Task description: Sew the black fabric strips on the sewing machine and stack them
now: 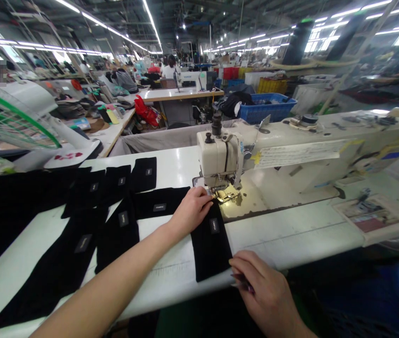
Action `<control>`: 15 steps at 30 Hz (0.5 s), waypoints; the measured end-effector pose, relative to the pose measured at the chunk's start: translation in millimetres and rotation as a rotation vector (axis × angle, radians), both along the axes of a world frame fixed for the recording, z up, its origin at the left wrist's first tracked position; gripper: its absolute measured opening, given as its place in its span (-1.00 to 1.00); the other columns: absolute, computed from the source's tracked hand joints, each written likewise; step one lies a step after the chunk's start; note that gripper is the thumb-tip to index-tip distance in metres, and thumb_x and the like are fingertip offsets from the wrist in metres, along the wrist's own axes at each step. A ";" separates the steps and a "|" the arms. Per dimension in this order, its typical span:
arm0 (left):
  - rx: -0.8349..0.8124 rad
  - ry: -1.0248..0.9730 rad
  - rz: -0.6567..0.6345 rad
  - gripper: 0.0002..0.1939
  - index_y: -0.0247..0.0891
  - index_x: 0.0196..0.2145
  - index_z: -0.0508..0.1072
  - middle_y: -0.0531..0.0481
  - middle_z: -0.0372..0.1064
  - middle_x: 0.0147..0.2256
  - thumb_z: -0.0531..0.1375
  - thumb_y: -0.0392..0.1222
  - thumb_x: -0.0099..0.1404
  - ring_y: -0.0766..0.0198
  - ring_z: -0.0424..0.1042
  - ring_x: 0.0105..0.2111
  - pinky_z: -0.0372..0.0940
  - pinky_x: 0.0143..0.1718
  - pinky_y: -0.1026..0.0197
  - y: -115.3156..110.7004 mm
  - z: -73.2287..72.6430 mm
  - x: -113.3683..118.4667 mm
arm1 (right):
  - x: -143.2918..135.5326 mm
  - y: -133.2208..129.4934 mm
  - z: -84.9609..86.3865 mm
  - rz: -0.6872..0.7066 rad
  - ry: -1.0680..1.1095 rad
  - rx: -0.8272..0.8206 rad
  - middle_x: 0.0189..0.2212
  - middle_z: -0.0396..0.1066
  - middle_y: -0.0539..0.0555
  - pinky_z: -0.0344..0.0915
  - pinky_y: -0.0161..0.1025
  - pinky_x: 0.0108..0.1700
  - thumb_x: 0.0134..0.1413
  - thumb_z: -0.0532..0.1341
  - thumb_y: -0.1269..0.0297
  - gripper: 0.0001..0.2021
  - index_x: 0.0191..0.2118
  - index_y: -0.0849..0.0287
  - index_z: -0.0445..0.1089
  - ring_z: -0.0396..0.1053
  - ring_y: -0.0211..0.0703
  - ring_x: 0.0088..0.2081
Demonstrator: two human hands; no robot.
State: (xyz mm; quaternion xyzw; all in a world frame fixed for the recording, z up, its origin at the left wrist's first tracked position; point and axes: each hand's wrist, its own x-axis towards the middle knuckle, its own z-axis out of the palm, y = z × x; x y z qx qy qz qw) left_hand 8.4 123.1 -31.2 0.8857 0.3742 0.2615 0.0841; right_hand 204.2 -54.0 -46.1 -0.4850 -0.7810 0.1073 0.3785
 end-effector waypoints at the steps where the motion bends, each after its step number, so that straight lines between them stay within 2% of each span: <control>1: -0.002 0.003 0.001 -0.81 -0.33 -0.13 0.59 -0.15 0.38 -0.23 0.20 -0.34 0.36 0.12 0.38 -0.20 0.37 -0.09 0.05 0.5 0.0 -0.2 | -0.2 0.6 0.5 -0.004 -0.006 -0.008 -0.25 0.46 0.07 0.38 -0.31 -0.30 0.03 0.03 0.61 -0.63 -0.10 0.12 0.37 0.48 -0.18 -0.31; 10: -0.032 0.070 0.025 -0.80 -0.31 -0.10 0.57 -0.14 0.38 -0.21 0.18 -0.32 0.37 0.12 0.38 -0.19 0.39 -0.06 0.03 3.1 8.2 -0.6 | 0.4 -0.8 6.6 -0.019 -0.062 -0.018 -0.24 0.48 0.07 0.38 -0.29 -0.33 -0.01 0.02 0.61 -0.62 -0.13 0.13 0.39 0.49 -0.17 -0.32; 13: -0.016 0.166 0.036 -0.76 -0.36 -0.07 0.54 -0.20 0.38 -0.15 0.13 -0.36 0.37 0.06 0.37 -0.14 0.40 -0.04 -0.03 -14.1 18.1 0.9 | 3.0 -2.8 5.0 -0.015 -0.101 0.058 -0.18 0.51 0.11 0.41 -0.29 -0.30 0.02 0.01 0.62 -0.60 -0.07 0.17 0.41 0.52 -0.16 -0.29; 15: 0.005 0.204 -0.002 -0.75 -0.37 -0.10 0.53 -0.23 0.39 -0.12 0.08 -0.37 0.39 0.04 0.38 -0.13 0.43 -0.07 -0.05 -38.6 25.2 1.9 | 5.9 -4.6 2.3 0.002 -0.123 0.129 -0.14 0.53 0.15 0.43 -0.28 -0.27 0.07 0.02 0.61 -0.60 -0.03 0.22 0.41 0.53 -0.14 -0.25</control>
